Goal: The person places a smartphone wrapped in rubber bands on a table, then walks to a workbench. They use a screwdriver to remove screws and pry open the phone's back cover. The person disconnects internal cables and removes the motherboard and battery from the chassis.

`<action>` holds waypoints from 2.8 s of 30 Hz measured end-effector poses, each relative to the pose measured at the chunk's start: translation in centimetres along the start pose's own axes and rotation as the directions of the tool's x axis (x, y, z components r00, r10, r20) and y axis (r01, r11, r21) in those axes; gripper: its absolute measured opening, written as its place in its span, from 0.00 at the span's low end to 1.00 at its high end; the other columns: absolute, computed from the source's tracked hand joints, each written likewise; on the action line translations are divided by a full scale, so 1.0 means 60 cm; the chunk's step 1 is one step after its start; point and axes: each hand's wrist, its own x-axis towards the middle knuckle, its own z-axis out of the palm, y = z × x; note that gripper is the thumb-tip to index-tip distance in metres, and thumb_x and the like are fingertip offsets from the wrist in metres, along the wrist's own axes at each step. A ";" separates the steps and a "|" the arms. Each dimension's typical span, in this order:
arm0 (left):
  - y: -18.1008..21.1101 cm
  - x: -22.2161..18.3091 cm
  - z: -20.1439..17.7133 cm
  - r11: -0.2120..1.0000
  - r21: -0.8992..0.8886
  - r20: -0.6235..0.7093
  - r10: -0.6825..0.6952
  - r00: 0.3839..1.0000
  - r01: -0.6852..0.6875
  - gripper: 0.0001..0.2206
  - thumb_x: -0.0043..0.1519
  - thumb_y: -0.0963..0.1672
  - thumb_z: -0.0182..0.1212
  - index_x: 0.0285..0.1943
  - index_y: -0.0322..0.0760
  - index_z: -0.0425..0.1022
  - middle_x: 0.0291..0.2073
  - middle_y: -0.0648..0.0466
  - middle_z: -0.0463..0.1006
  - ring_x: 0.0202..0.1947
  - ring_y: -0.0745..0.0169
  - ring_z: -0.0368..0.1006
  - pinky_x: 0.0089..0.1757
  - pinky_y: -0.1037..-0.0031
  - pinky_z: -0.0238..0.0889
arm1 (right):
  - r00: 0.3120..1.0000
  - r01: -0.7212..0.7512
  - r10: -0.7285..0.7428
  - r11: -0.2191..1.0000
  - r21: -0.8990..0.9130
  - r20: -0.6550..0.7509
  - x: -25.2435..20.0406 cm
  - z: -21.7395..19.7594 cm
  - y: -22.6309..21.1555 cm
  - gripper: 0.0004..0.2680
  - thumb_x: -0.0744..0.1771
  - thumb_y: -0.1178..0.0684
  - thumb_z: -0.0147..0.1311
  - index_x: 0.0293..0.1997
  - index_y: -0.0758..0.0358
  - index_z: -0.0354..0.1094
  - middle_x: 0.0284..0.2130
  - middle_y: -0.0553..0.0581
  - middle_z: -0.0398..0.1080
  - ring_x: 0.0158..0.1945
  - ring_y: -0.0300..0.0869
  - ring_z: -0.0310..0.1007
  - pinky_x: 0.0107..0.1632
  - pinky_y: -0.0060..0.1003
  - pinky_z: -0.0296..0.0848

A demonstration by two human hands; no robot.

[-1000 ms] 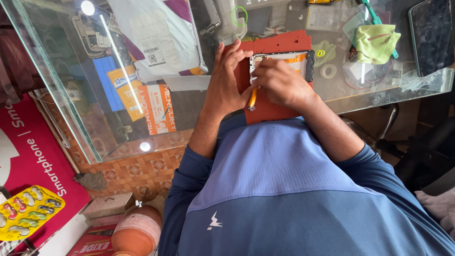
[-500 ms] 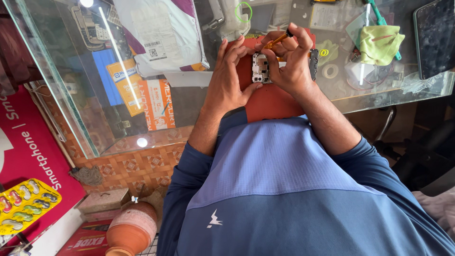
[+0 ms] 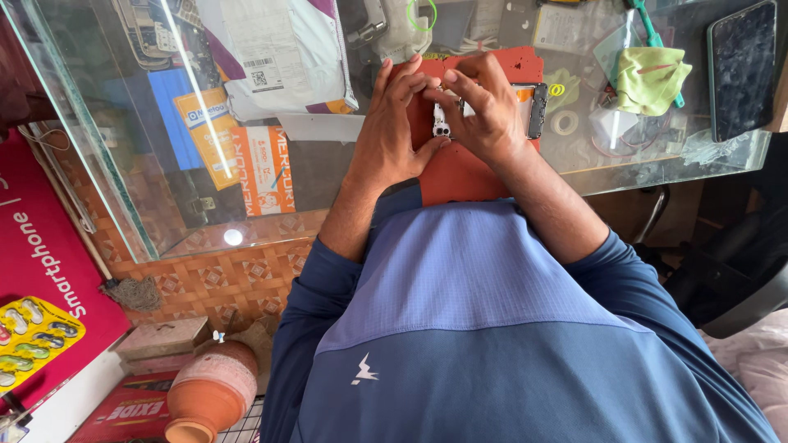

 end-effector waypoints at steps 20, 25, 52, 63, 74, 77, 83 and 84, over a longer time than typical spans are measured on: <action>0.002 -0.001 0.000 0.999 -0.017 0.014 -0.033 0.999 0.033 0.43 0.57 0.46 0.80 0.70 0.27 0.47 0.67 0.44 0.66 0.76 0.48 0.56 0.75 0.47 0.33 | 0.999 -0.007 -0.006 0.963 0.271 0.048 0.008 -0.003 0.011 0.24 0.65 0.72 0.57 0.66 0.62 0.51 0.53 0.72 0.65 0.52 0.62 0.73 0.54 0.49 0.75; -0.001 -0.004 0.003 1.000 0.023 -0.010 -0.013 1.000 0.013 0.46 0.57 0.46 0.81 0.73 0.30 0.44 0.67 0.43 0.68 0.76 0.45 0.54 0.75 0.51 0.34 | 0.993 -0.114 0.095 0.939 0.325 0.072 0.008 -0.003 0.012 0.23 0.66 0.75 0.52 0.65 0.59 0.53 0.54 0.72 0.67 0.48 0.55 0.79 0.58 0.50 0.76; 0.044 0.015 -0.034 0.997 -0.046 -0.256 0.054 0.965 -0.068 0.31 0.56 0.43 0.68 0.65 0.29 0.57 0.55 0.38 0.73 0.61 0.35 0.68 0.63 0.51 0.54 | 0.990 -0.110 0.128 0.960 0.256 -0.056 -0.003 0.019 0.028 0.24 0.66 0.72 0.60 0.67 0.60 0.53 0.46 0.63 0.69 0.47 0.49 0.77 0.53 0.42 0.79; 0.351 0.144 -0.226 0.447 -0.864 -0.052 0.381 0.923 -0.233 0.12 0.68 0.44 0.51 0.49 0.29 0.76 0.47 0.44 0.78 0.47 0.52 0.75 0.52 0.63 0.69 | 0.998 -0.027 0.004 0.927 0.375 0.060 0.007 0.004 0.012 0.27 0.65 0.71 0.53 0.71 0.56 0.49 0.51 0.66 0.70 0.56 0.54 0.71 0.54 0.47 0.74; 0.444 0.182 -0.183 0.308 -0.948 0.070 0.436 0.897 -0.076 0.14 0.69 0.46 0.51 0.50 0.29 0.76 0.46 0.45 0.78 0.44 0.56 0.73 0.49 0.67 0.67 | 1.000 -0.012 0.004 0.927 0.375 0.022 0.004 -0.004 0.015 0.28 0.65 0.70 0.55 0.73 0.54 0.49 0.52 0.66 0.69 0.55 0.55 0.70 0.56 0.48 0.73; 0.449 0.187 -0.184 0.300 -0.952 0.086 0.437 0.895 -0.055 0.15 0.69 0.47 0.51 0.50 0.29 0.76 0.46 0.45 0.78 0.43 0.57 0.73 0.48 0.68 0.67 | 1.000 0.004 -0.007 0.940 0.341 0.008 0.004 -0.003 0.014 0.28 0.65 0.69 0.56 0.73 0.54 0.49 0.51 0.64 0.71 0.53 0.53 0.70 0.55 0.48 0.73; 0.453 0.197 -0.196 0.309 -0.950 0.101 0.445 0.890 -0.047 0.16 0.70 0.48 0.51 0.50 0.28 0.76 0.45 0.45 0.77 0.41 0.59 0.72 0.46 0.70 0.66 | 0.999 -0.035 0.026 0.933 0.358 0.030 0.007 -0.011 0.008 0.28 0.64 0.69 0.56 0.72 0.55 0.50 0.51 0.67 0.68 0.55 0.53 0.72 0.55 0.47 0.74; 0.453 0.200 -0.195 0.304 -0.951 0.091 0.445 0.891 -0.055 0.17 0.70 0.49 0.51 0.50 0.28 0.76 0.45 0.45 0.77 0.41 0.59 0.72 0.46 0.71 0.66 | 0.999 -0.028 0.017 0.933 0.360 0.033 0.006 -0.013 0.007 0.28 0.64 0.69 0.56 0.72 0.55 0.50 0.51 0.66 0.69 0.55 0.53 0.71 0.56 0.48 0.74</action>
